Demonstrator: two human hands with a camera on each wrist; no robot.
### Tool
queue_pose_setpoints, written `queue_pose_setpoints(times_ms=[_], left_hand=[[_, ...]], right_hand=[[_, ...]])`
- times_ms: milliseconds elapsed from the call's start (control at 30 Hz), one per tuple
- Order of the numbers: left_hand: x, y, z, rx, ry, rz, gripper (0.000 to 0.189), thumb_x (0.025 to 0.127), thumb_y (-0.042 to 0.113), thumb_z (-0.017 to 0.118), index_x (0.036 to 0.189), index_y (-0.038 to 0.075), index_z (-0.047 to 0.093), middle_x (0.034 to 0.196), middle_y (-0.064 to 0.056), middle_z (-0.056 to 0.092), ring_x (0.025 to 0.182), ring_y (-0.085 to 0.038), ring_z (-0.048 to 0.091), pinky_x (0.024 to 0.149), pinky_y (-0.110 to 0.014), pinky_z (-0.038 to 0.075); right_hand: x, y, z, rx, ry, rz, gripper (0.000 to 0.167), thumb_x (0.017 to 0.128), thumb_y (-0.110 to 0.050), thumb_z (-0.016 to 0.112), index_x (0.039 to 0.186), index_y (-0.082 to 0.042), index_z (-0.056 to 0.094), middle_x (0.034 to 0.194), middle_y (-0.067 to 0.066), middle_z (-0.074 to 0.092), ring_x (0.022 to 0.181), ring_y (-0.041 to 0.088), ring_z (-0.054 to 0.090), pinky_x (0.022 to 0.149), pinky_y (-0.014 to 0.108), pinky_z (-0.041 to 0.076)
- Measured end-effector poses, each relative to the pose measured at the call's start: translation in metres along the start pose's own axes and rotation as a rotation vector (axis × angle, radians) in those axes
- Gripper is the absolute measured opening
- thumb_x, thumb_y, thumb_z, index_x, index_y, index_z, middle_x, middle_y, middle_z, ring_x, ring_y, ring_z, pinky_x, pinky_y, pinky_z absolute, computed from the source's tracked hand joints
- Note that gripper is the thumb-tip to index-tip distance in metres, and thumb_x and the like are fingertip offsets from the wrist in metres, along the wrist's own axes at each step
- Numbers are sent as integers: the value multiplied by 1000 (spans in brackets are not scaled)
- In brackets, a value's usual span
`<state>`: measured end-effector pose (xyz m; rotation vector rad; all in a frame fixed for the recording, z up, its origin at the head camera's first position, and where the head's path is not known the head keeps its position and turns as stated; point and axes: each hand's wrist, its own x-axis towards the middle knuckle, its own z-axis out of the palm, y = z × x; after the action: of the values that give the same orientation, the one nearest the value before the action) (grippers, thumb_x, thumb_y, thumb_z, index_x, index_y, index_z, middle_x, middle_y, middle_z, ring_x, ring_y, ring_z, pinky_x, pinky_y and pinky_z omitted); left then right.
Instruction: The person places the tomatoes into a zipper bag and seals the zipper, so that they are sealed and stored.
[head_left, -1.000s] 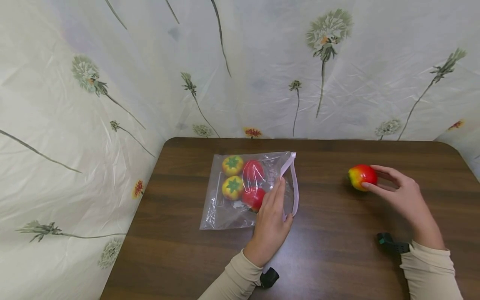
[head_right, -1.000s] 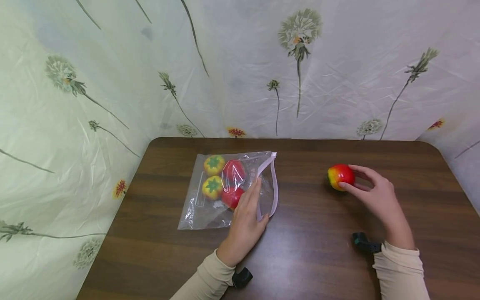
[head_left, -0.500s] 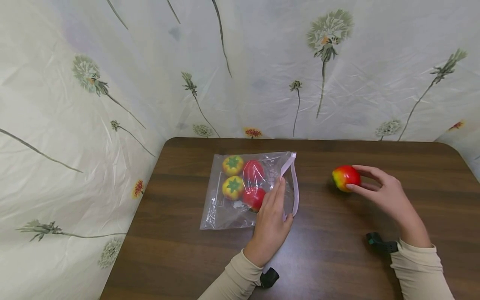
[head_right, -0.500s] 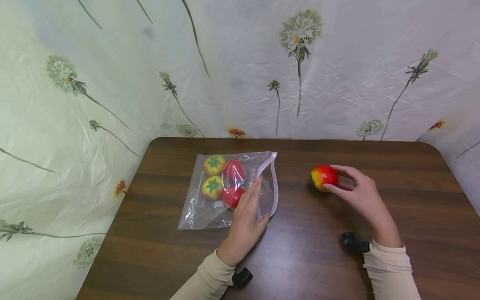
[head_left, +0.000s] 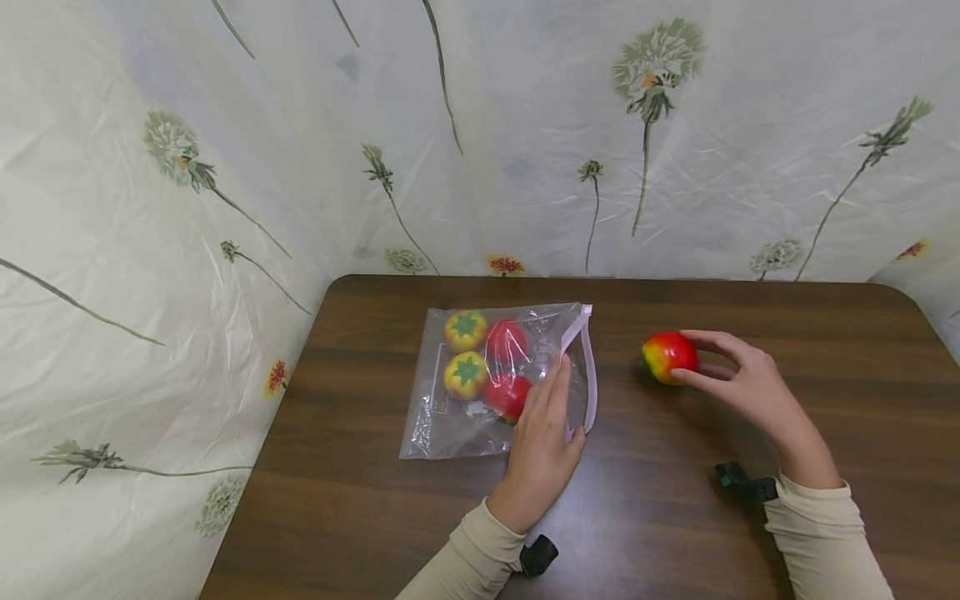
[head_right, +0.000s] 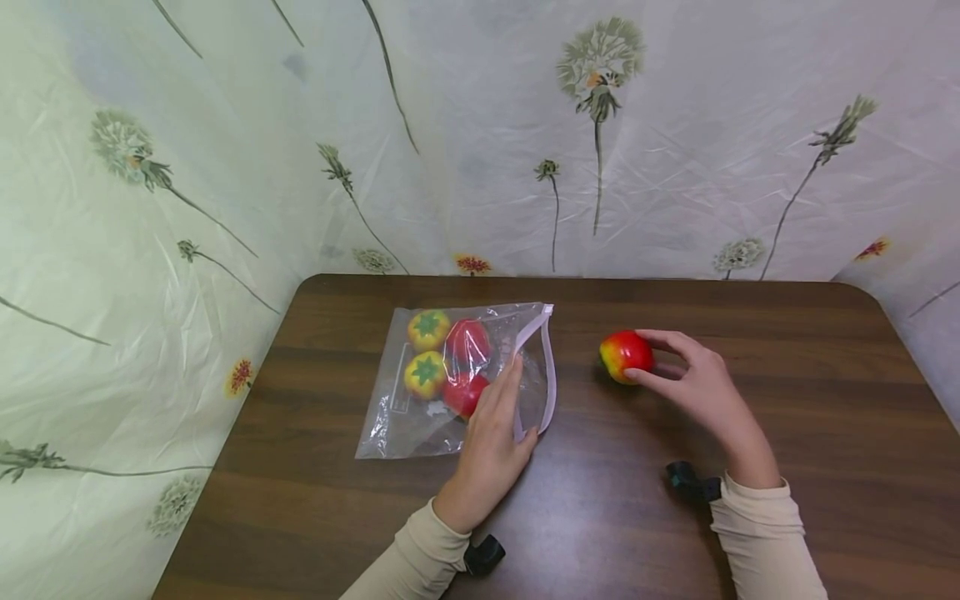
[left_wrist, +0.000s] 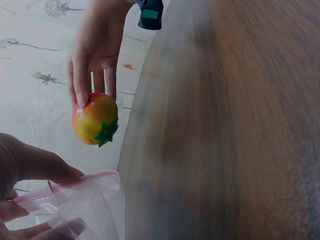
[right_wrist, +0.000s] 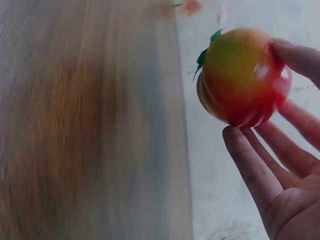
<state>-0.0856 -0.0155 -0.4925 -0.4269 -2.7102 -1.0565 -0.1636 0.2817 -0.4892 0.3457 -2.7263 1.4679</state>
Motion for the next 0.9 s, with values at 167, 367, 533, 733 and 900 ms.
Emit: queue_pose_setpoints(times_ms=[167,367,533,733,900], left_hand=[[0,0,-1,0,6,7,105,80,9,88,165,13,26,170,-4,31,145,-24,48,116,-41,47],[0,0,-1,-9,-4,-1,106,80,9,88,165,15,25,171,-3,29,146,-24,47,115,-41,47],[0,0,0,-16,-13,-8,106,81,9,88,165,16,23,172,-2,28,147,-23,46,116,-41,46],[0,0,0,-11,-21,-10,106,81,10,88,165,16,23,172,-1,28,148,-23,45,116,-42,46],[0,1,0,-17,-39,-28,106,82,11,87,166,18,22,172,0,27,147,-23,45,115,-41,47]], right_hand=[[5,-5,7,2,-19,-26,61,86,-12,84,141,-6,60,137,1,61,106,-14,60,84,5,52],[9,-12,12,-4,-23,-25,61,86,-14,84,141,-9,61,139,10,62,109,-13,58,85,5,51],[12,-19,20,10,-33,-14,60,84,-14,86,139,-12,63,139,12,62,111,-12,56,85,4,51],[18,-29,31,23,-36,-38,58,83,-13,87,136,-12,65,137,10,64,112,-10,57,88,8,53],[23,-35,39,21,-52,-61,58,83,-16,87,136,-13,65,136,10,65,110,-9,59,90,13,55]])
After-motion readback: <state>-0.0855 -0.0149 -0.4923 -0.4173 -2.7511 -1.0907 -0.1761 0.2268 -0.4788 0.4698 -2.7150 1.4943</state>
